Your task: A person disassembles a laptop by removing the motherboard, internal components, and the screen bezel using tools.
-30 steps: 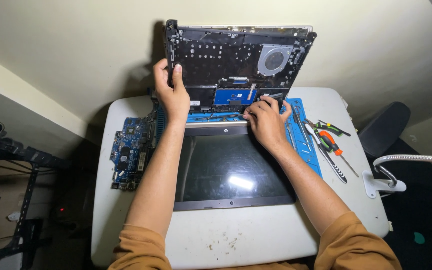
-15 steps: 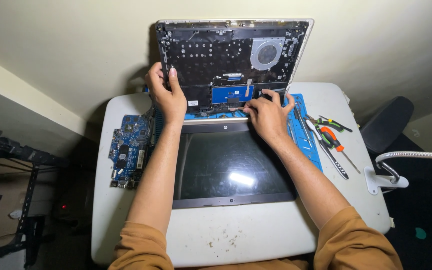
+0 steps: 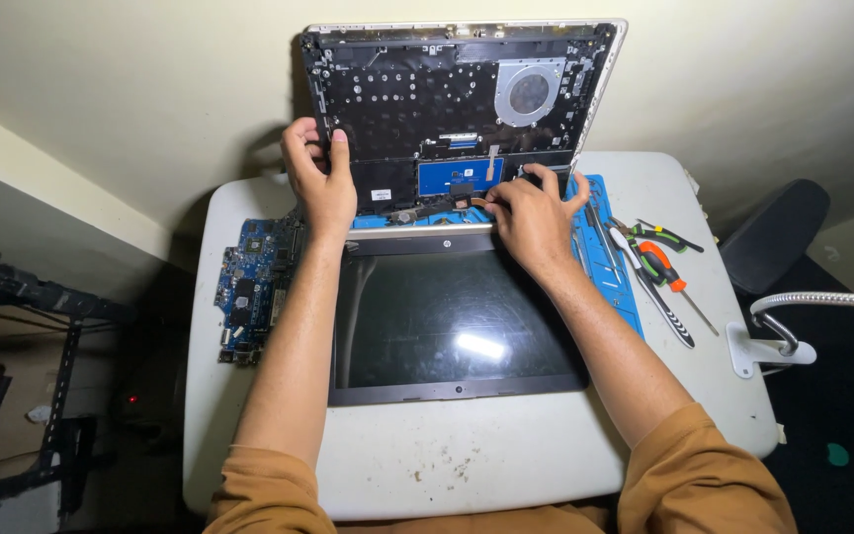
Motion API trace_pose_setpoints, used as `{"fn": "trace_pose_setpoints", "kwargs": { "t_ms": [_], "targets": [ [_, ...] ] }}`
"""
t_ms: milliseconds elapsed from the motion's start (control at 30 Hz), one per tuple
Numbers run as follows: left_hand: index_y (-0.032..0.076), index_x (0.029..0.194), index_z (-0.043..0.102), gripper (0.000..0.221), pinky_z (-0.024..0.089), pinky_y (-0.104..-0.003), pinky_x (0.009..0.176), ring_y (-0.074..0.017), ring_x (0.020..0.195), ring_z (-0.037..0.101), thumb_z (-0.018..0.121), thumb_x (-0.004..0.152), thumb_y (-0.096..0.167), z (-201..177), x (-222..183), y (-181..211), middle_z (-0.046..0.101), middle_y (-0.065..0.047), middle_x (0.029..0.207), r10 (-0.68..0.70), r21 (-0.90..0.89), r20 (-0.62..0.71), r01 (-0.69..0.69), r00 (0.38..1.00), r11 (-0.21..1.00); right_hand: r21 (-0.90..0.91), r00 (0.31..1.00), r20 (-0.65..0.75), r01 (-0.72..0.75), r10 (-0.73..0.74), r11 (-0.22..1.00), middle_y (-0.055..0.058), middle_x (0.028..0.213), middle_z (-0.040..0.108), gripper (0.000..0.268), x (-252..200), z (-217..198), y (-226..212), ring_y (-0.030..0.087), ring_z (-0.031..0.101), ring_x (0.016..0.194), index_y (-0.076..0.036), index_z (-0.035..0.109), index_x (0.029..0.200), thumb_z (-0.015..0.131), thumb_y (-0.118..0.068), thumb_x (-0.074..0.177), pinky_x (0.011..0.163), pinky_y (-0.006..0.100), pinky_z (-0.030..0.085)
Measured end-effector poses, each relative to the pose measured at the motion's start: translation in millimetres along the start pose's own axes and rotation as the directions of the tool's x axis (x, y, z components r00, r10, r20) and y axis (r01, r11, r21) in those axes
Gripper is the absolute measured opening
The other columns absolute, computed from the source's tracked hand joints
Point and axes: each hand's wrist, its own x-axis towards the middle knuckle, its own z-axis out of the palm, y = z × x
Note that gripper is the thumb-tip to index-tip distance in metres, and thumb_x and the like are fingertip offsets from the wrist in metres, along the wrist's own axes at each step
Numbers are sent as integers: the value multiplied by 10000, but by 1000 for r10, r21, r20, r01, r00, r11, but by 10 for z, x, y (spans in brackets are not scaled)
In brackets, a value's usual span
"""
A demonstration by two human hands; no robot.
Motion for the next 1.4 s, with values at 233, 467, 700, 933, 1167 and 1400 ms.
{"fn": "trace_pose_setpoints", "kwargs": {
  "t_ms": [233,467,700,933,1167,1400],
  "targets": [
    [116,1254,542,302,492,-459,859,-333,1035,564,712,1017,192,-396,-173,526,522,-115,1173,22,221,172,-61,985,973,-12,994,-106,37,-38,999,62,1092,702,283,-194,-127,57,294,509,1301,-174,717,1162,818,-185,897,1057,720,58],
    [31,1333,640,416,584,-494,861,-416,1109,667,682,990,263,-1098,-827,1045,613,-244,1282,-381,682,493,-76,782,727,127,967,8,-252,253,959,228,1141,567,602,-915,-431,349,470,620,1071,-3,536,1253,845,-349,869,915,561,493],
    [4,1369,591,498,567,-547,884,-469,1141,633,699,968,278,-1156,-1347,1023,603,-283,1301,-317,675,441,-78,840,733,346,870,201,-494,451,798,290,1192,645,607,-1185,-627,130,430,702,1024,55,495,1293,827,-249,885,834,474,603],
    [72,1276,563,500,536,-562,900,-487,1087,666,754,920,367,-1182,-1364,1023,691,-309,1205,-460,587,267,236,847,774,339,786,326,-616,526,711,348,1195,636,598,-1206,-703,-43,498,671,1121,-16,478,1302,792,-339,909,883,549,588],
    [118,1165,560,398,527,-560,924,-462,1088,698,750,926,373,-1331,-1433,1064,703,-284,1227,-520,523,241,342,819,781,346,793,301,-608,529,714,361,1275,612,564,-1348,-776,-112,515,630,1187,-13,489,1222,821,-310,876,955,548,567],
    [117,1148,584,366,560,-533,865,-416,1008,738,751,932,361,-1339,-1473,956,740,-253,1130,-459,563,239,263,855,783,341,845,229,-535,483,773,347,1250,644,597,-1342,-807,-28,490,655,1108,46,472,1263,818,-248,876,908,556,547]
  ]
}}
